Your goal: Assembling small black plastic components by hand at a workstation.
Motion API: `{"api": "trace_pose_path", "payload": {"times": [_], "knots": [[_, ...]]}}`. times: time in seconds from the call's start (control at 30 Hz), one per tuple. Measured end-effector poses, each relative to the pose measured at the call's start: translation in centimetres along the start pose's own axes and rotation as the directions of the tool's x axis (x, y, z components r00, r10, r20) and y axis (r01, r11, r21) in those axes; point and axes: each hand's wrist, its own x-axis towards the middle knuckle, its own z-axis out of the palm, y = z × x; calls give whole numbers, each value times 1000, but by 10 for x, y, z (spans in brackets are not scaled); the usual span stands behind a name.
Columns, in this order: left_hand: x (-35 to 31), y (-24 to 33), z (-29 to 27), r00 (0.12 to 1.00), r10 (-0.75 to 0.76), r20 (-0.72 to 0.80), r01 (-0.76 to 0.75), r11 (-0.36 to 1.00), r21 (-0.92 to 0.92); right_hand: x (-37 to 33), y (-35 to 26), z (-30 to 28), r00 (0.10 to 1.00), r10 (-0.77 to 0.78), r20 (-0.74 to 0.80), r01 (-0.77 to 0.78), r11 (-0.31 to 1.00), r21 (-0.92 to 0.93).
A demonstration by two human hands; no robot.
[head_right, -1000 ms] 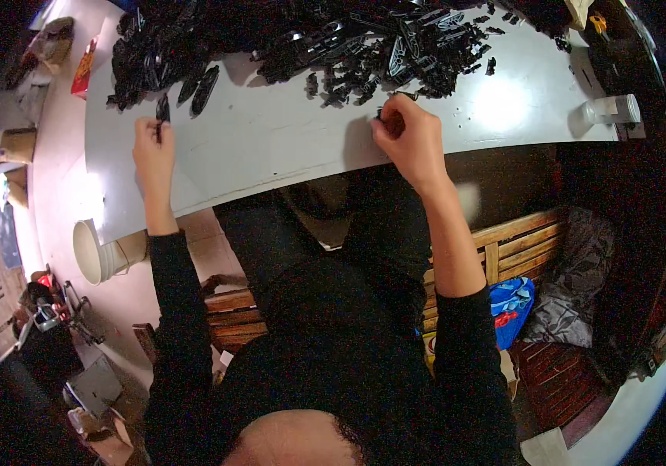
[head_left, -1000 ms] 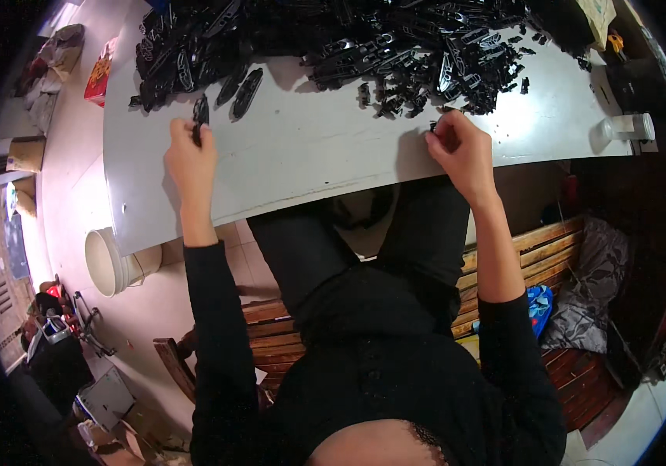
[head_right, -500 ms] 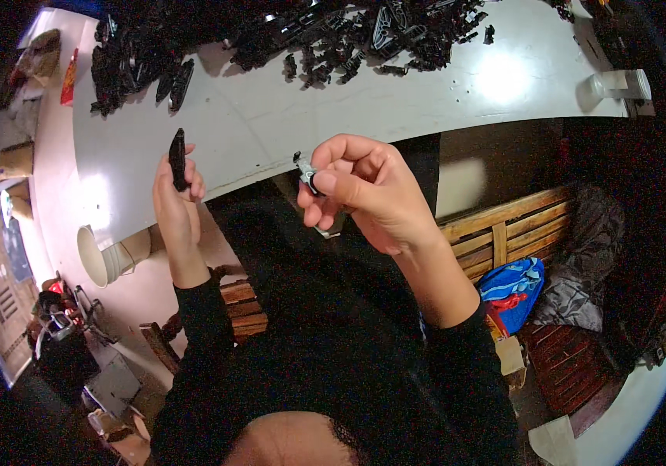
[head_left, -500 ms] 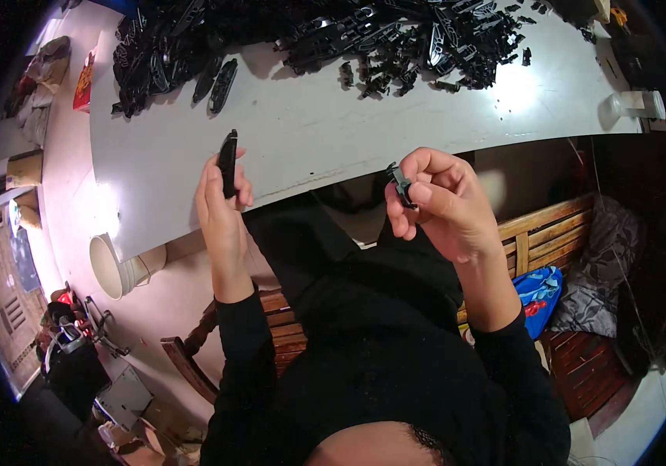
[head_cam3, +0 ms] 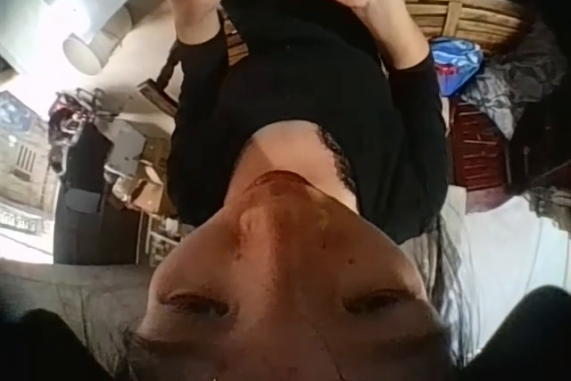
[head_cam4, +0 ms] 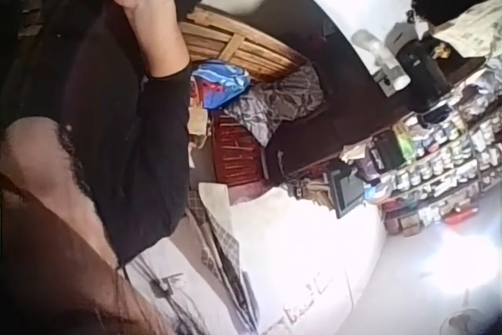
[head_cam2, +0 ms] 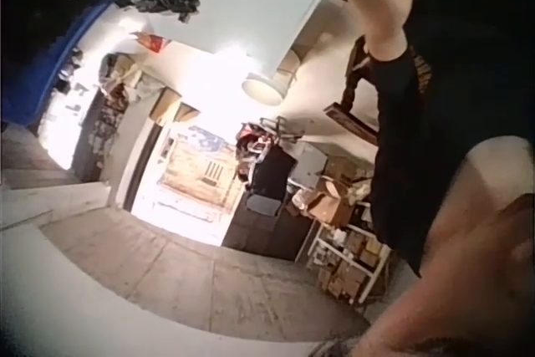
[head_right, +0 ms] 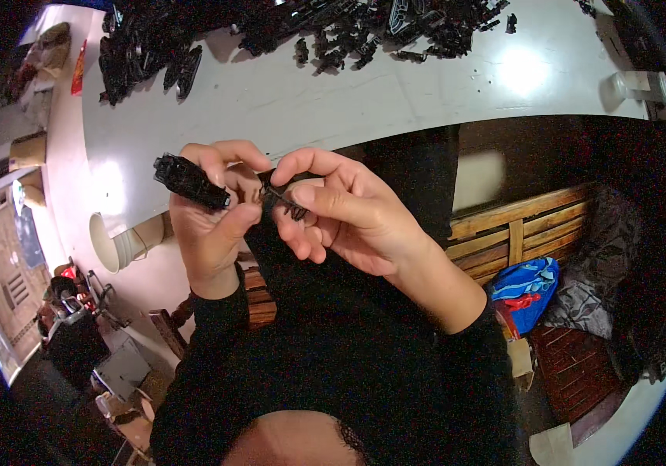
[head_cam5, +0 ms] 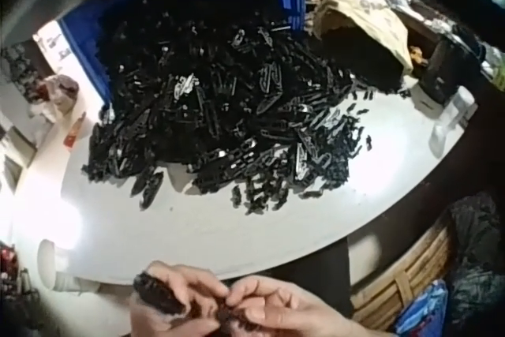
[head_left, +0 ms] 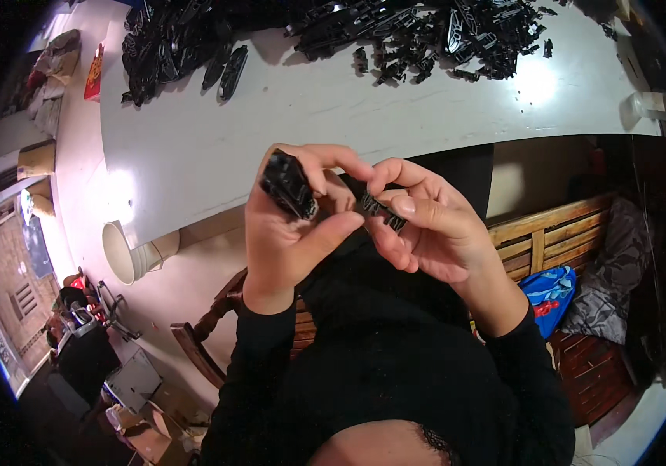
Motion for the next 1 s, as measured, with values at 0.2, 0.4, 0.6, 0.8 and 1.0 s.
{"api": "trace_pose_path", "payload": {"times": [0.2, 0.4, 0.6, 0.8, 1.0], "knots": [[-2, -2, 2, 1000, 15, 23, -17, 996, 84, -1, 4, 1, 999, 20, 38, -24, 994, 105], [-4, 0, 8, 994, 6, -105, 1, 998, 64, -1, 8, 6, 999, 42, 33, -46, 986, 160], [-8, 0, 6, 989, 24, -143, -15, 998, 62, -3, 10, 2, 997, 29, 76, -41, 986, 163], [-8, 0, 6, 990, -1, -138, 0, 1000, -6, -3, 12, -1, 997, 9, 82, -22, 987, 162], [-10, 2, 7, 991, -6, -136, 3, 1000, -23, -3, 12, 0, 997, 3, 80, -14, 991, 133]]}}
